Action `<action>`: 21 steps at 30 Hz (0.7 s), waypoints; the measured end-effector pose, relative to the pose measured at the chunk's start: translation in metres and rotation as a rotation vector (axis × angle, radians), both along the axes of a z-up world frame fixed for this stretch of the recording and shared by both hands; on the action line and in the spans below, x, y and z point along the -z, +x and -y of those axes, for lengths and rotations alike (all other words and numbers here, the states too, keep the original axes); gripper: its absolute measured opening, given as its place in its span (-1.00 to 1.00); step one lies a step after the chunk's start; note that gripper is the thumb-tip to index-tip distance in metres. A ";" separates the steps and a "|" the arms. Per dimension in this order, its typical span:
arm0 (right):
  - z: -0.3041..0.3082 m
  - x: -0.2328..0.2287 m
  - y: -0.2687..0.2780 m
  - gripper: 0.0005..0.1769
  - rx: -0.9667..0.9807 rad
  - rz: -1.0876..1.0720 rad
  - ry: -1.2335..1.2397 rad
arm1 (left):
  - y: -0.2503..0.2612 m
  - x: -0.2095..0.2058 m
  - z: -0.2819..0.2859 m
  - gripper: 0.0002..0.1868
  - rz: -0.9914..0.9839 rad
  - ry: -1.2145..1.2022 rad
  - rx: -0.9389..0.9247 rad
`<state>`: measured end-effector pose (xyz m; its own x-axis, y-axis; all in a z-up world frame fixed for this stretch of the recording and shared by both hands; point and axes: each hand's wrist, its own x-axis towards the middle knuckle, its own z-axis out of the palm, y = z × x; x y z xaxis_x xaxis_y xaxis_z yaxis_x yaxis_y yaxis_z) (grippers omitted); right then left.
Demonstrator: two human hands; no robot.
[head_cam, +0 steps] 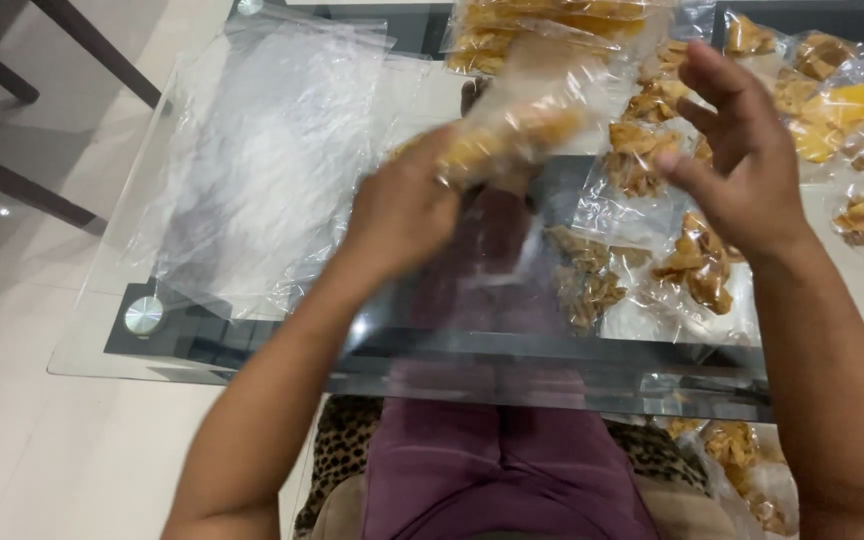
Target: A person is manually packaging dried food slices into individual plastic bags on a glass table.
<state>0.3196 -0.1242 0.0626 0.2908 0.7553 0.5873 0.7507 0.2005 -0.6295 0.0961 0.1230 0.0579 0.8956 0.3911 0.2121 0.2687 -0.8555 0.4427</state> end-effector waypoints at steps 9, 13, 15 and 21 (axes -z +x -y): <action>-0.038 0.043 -0.017 -0.11 -0.007 -0.646 -0.156 | -0.018 -0.001 -0.082 -0.57 0.588 -0.914 0.008; -0.063 0.065 -0.029 -0.04 -0.100 -0.835 -0.219 | -0.033 0.006 -0.081 -0.50 0.621 -1.392 -0.038; -0.070 0.067 -0.038 -0.02 -0.151 -0.926 -0.209 | -0.038 0.009 -0.072 -0.51 0.627 -1.527 -0.032; -0.072 0.033 -0.049 0.02 -0.584 -1.258 -0.034 | -0.040 -0.020 -0.031 -0.46 0.629 -1.859 0.133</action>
<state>0.2708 -0.0520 0.0297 0.2457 0.9579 0.1483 -0.5054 0.2572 -0.8237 0.0559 0.1543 0.0782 0.9075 0.4148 -0.0661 -0.2738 0.7037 0.6556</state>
